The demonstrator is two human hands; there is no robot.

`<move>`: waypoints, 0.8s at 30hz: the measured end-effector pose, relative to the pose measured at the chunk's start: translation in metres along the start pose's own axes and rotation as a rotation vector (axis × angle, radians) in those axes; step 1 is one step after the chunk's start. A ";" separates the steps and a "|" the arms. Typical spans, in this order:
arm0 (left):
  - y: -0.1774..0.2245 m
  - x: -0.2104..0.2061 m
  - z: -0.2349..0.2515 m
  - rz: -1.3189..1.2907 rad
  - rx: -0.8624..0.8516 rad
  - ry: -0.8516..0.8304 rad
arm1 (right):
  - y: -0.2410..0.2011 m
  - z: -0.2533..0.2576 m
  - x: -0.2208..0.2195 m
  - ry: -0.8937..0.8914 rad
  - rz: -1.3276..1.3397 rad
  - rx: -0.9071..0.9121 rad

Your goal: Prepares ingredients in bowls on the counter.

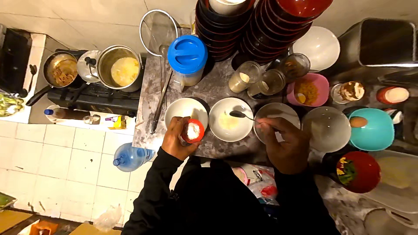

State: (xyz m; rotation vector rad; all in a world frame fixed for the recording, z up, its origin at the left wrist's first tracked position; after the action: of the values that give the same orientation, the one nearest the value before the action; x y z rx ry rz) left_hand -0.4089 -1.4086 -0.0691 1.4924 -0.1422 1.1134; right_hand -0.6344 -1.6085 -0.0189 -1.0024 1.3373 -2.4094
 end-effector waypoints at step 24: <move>0.057 -0.055 0.026 -0.011 -0.122 -0.162 | -0.024 -0.008 0.020 0.089 0.065 -0.013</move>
State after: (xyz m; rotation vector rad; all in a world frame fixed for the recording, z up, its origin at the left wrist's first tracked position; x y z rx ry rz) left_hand -0.4614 -1.4735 -0.0626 1.4712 -0.3084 0.9582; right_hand -0.6507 -1.5993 0.0067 -0.8500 1.3937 -2.4259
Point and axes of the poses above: each hand's wrist, its own z-axis towards the middle knuckle, its own x-axis out of the back of the hand, y = z × x, the point moved 3 cm from there along z, towards the middle knuckle, and after that the axes turned 9 degrees about z, right-handed, at the moved point
